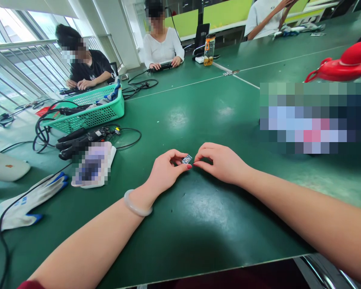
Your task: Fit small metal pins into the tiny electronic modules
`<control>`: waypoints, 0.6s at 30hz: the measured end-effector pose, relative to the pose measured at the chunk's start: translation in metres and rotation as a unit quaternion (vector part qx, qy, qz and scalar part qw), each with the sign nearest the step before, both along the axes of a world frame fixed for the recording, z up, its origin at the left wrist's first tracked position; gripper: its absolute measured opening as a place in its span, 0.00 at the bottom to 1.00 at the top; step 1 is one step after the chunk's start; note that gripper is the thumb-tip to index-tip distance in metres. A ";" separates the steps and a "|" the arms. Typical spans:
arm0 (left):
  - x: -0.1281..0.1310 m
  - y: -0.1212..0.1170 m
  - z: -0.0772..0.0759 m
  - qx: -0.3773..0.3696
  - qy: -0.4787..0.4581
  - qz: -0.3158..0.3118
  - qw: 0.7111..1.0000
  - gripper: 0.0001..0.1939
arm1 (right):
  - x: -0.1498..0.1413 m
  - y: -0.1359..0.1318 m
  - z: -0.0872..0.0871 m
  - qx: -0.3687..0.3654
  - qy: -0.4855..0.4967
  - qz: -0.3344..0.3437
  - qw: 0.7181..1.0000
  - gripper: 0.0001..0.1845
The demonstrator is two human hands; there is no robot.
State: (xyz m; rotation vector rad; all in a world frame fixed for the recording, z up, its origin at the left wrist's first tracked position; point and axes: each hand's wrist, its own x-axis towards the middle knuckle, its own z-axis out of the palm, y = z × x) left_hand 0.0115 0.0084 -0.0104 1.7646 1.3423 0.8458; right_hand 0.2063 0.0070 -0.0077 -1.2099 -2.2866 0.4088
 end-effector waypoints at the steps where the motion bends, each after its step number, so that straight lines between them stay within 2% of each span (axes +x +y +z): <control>1: 0.000 0.000 0.001 0.002 -0.001 0.000 1.000 0.16 | 0.000 0.000 0.000 0.008 0.010 -0.010 1.000 0.07; 10: 0.002 -0.002 0.005 -0.006 -0.017 -0.009 1.000 0.17 | 0.000 -0.003 0.000 0.059 0.037 -0.032 0.997 0.06; 13: 0.003 -0.002 0.005 -0.053 -0.087 -0.027 0.994 0.17 | -0.001 -0.004 0.001 0.076 0.052 -0.027 0.995 0.07; 18: 0.003 -0.003 0.007 -0.130 -0.212 -0.050 0.967 0.17 | 0.000 -0.008 0.005 0.129 0.079 -0.001 0.989 0.10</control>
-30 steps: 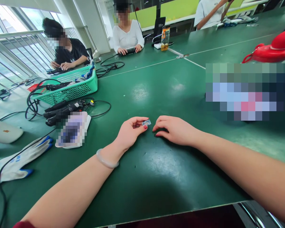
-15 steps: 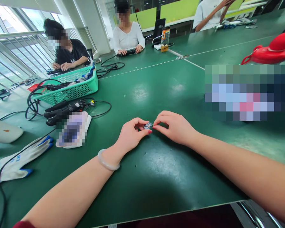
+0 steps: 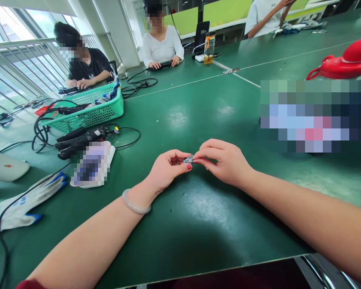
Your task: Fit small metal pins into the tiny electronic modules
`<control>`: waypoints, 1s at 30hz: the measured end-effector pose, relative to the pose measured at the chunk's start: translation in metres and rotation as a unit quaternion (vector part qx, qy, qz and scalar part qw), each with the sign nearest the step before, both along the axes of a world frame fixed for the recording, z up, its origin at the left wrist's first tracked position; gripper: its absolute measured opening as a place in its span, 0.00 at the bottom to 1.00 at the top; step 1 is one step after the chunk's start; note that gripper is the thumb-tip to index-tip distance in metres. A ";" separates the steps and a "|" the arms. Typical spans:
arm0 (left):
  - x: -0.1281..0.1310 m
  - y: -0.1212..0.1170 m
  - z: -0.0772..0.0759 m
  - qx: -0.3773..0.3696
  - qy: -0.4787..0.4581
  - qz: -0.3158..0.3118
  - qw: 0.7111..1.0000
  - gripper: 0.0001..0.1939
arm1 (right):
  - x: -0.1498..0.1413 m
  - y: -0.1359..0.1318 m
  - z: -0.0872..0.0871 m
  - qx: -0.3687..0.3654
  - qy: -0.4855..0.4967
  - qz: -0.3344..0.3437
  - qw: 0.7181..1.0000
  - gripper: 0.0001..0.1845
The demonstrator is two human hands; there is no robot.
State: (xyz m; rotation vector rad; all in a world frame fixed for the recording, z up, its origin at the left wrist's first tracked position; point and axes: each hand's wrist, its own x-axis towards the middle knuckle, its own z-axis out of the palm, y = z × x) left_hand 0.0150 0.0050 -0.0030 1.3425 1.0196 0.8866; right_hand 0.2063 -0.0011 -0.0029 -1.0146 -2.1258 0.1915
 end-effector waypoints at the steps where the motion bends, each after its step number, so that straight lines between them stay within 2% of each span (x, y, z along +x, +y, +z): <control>1: 0.000 0.000 0.000 -0.010 -0.020 -0.001 1.000 0.17 | 0.000 -0.001 0.001 0.010 0.000 0.004 1.000 0.11; 4: 0.000 0.001 -0.001 -0.033 -0.060 0.003 0.998 0.17 | 0.002 0.000 0.004 0.019 -0.014 0.019 1.000 0.13; 6: -0.001 0.002 -0.002 -0.042 -0.061 0.016 0.997 0.17 | 0.005 0.001 0.007 -0.004 -0.034 0.011 0.999 0.14; 8: -0.001 0.003 -0.004 -0.049 -0.055 0.028 0.997 0.17 | 0.009 0.005 0.009 -0.057 -0.069 -0.015 0.996 0.14; 10: 0.000 0.004 -0.005 -0.053 -0.052 0.036 0.997 0.17 | 0.014 0.009 0.009 -0.129 -0.121 -0.029 0.984 0.10; 12: 0.000 0.005 -0.005 -0.052 -0.047 0.036 0.997 0.17 | 0.019 0.013 0.007 -0.193 -0.163 -0.022 0.967 0.05; 15: 0.001 0.005 -0.005 -0.045 -0.027 0.031 0.998 0.18 | 0.023 0.017 0.003 -0.241 -0.187 0.007 0.952 0.05; 23: 0.001 0.003 -0.003 -0.033 0.005 0.003 0.999 0.17 | 0.016 0.020 -0.006 -0.226 -0.173 0.034 0.958 0.10; 30: 0.000 0.002 -0.002 -0.031 0.009 -0.008 0.999 0.16 | 0.008 0.023 -0.012 -0.235 -0.131 0.058 0.961 0.09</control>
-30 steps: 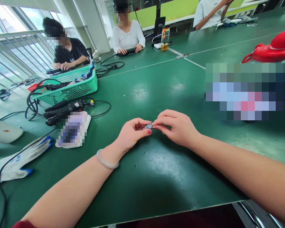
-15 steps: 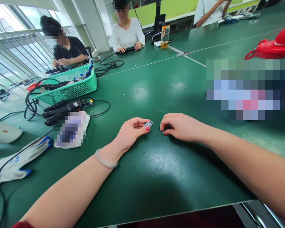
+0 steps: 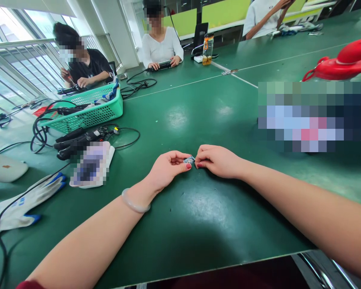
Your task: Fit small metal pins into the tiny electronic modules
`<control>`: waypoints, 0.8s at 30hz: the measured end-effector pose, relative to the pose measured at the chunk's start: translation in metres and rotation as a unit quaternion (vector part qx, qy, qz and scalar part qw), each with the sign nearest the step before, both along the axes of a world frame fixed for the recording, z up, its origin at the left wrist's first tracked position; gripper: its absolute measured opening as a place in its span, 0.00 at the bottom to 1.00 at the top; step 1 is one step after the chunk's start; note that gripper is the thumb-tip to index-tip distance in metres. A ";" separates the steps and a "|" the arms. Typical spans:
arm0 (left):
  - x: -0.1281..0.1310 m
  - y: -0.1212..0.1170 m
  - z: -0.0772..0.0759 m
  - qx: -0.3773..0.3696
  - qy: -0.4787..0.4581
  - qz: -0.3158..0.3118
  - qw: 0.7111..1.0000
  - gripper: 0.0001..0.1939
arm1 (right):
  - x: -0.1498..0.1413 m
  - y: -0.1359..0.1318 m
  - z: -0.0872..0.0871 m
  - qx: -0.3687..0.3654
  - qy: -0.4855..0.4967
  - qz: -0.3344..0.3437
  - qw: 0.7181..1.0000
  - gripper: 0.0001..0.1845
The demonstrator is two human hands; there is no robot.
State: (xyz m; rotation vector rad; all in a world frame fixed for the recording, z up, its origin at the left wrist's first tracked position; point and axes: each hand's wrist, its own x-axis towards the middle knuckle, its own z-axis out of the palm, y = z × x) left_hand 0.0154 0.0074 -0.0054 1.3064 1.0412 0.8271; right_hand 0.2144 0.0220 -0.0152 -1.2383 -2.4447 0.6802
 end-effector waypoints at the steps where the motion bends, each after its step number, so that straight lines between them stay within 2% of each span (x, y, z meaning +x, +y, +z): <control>1: 0.000 0.000 0.000 -0.001 0.001 -0.002 1.000 0.16 | -0.001 0.000 0.000 0.002 0.006 0.006 1.000 0.08; 9: 0.000 0.000 0.001 0.000 -0.015 -0.025 1.000 0.17 | -0.010 0.001 -0.005 0.019 0.035 0.036 0.999 0.09; 15: 0.000 -0.001 0.000 0.001 -0.006 -0.011 1.000 0.17 | -0.010 0.000 -0.004 0.010 0.060 0.034 0.998 0.10; 22: 0.000 0.001 -0.002 0.010 -0.007 -0.017 1.000 0.17 | -0.006 -0.006 -0.001 0.076 0.004 0.057 0.995 0.04; 24: 0.000 0.001 -0.001 0.013 0.004 -0.012 1.000 0.16 | -0.004 -0.006 -0.001 0.084 -0.004 0.059 0.995 0.05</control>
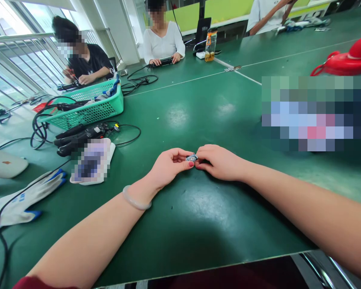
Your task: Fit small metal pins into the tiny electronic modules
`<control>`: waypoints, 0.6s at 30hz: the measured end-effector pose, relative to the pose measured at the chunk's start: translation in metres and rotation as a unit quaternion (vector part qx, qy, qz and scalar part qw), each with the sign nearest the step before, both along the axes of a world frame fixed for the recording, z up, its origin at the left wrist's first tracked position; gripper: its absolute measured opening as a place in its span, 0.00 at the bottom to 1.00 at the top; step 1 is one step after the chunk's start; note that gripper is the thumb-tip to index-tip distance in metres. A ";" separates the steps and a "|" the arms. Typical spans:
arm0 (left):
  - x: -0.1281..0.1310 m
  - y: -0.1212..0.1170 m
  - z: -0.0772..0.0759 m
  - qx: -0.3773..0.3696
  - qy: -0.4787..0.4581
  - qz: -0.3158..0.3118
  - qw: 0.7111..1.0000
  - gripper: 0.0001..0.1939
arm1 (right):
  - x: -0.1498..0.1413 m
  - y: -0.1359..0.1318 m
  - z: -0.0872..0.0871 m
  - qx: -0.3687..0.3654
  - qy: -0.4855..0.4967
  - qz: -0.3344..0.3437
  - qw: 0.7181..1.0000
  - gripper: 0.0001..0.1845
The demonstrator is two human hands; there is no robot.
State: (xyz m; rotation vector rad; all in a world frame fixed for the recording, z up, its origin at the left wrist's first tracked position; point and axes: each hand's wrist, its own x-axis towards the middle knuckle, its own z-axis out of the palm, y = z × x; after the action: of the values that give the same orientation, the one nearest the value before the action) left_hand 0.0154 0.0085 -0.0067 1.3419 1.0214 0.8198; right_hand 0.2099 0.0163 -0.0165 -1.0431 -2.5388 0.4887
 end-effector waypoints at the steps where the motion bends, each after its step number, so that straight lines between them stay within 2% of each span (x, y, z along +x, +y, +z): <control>1: 0.000 0.000 0.000 -0.001 0.006 0.003 1.000 0.16 | 0.001 0.000 0.000 0.001 -0.003 -0.006 1.000 0.05; 6: 0.001 -0.001 0.001 0.015 0.074 0.008 0.997 0.16 | 0.004 0.002 0.002 0.004 -0.025 -0.080 0.996 0.03; 12: 0.000 -0.001 -0.005 0.067 0.190 0.009 0.980 0.17 | 0.004 0.002 0.005 0.035 -0.059 -0.127 0.989 0.08; 15: 0.000 -0.001 -0.005 0.066 0.182 0.007 0.981 0.17 | 0.004 -0.001 0.009 0.043 -0.004 -0.173 0.984 0.07; 18: -0.001 -0.002 -0.005 0.074 0.165 0.001 0.984 0.16 | 0.000 -0.007 0.012 0.061 0.061 -0.158 0.984 0.07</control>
State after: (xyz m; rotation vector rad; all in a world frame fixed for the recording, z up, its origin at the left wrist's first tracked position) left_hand 0.0147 0.0070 -0.0114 1.6410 1.2373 0.6979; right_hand 0.2100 0.0089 -0.0043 -1.2957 -2.2102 0.2952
